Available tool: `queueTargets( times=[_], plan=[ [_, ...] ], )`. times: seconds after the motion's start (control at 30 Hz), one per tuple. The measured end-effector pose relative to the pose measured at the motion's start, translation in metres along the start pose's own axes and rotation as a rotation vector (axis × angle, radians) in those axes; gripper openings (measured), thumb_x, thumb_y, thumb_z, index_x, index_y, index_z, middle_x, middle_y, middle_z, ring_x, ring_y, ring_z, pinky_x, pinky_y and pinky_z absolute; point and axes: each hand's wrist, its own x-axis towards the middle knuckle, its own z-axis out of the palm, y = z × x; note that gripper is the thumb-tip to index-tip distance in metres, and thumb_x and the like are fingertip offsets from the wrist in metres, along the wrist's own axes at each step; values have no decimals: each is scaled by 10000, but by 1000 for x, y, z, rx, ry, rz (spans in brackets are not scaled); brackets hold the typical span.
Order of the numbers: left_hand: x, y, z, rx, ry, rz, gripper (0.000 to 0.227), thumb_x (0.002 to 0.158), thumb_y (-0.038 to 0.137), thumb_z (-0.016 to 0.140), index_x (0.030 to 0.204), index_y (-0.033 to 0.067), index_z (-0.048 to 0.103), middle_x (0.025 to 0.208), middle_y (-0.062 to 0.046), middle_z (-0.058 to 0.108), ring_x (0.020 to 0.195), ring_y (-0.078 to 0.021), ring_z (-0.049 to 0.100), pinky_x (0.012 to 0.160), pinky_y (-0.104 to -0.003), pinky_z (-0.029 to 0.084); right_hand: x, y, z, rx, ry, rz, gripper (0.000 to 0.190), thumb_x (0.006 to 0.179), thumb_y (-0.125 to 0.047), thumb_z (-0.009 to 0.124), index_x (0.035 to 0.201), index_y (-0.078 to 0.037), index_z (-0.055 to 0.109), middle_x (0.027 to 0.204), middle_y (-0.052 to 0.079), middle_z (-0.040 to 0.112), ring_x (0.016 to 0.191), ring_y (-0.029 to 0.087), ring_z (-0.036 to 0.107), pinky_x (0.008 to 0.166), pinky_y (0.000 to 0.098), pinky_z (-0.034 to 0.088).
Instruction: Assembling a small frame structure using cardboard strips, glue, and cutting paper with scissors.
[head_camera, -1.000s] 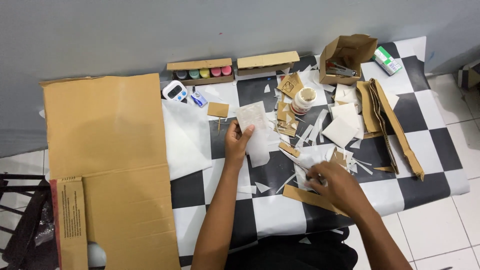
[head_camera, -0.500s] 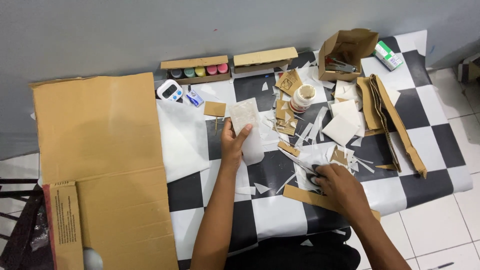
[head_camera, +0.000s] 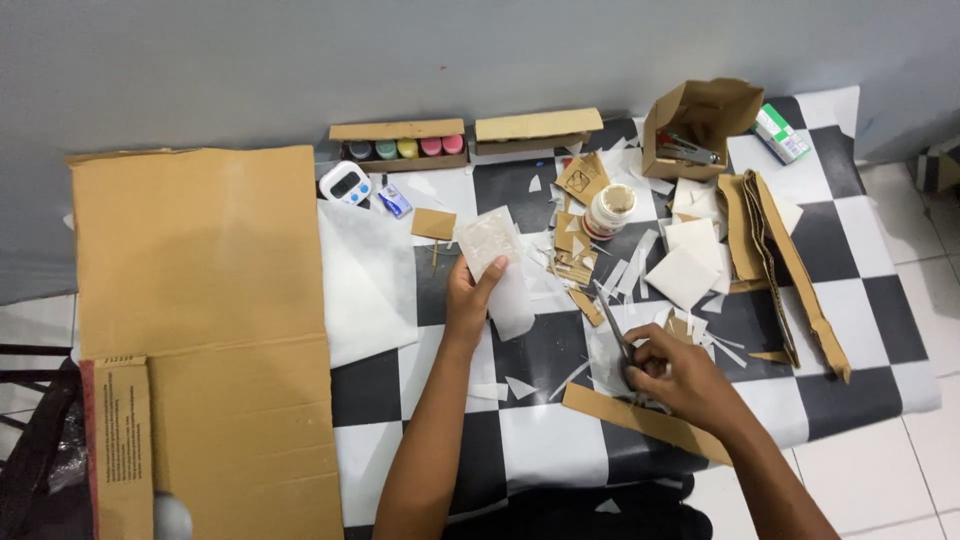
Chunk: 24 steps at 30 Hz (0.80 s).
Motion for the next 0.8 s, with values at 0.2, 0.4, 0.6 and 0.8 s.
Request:
queueTargets(
  times=[0.2, 0.4, 0.6, 0.8],
  plan=[
    [0, -6, -1, 16, -29, 21, 257, 860, 245, 833, 919, 116, 618, 804, -66, 741, 717, -107, 691, 626, -268, 587, 10, -20, 18, 274, -43, -63, 637, 750, -152, 874, 1352, -237, 684, 959, 181, 800, 846, 293, 659, 748, 417, 536],
    [0, -13, -3, -10, -44, 28, 265, 814, 189, 863, 875, 115, 616, 762, -72, 743, 679, -109, 702, 602, -257, 586, 21, -70, 19, 273, -8, -190, 638, 820, -251, 815, 1419, -137, 624, 896, 211, 741, 766, 295, 636, 696, 430, 505],
    [3, -20, -5, -19, -33, 27, 265, 809, 175, 865, 864, 107, 616, 745, -77, 743, 651, -111, 700, 588, -255, 589, 46, -42, 51, 284, 49, -254, 632, 833, -257, 814, 1421, -129, 623, 840, 164, 723, 719, 237, 619, 660, 379, 496],
    [1, -11, -1, -6, -31, 17, 263, 802, 168, 866, 865, 107, 618, 741, -82, 741, 649, -122, 698, 582, -257, 583, 46, -60, 49, 316, 105, -308, 644, 807, -232, 834, 1406, -114, 628, 787, 152, 723, 661, 225, 615, 630, 374, 474]
  ],
)
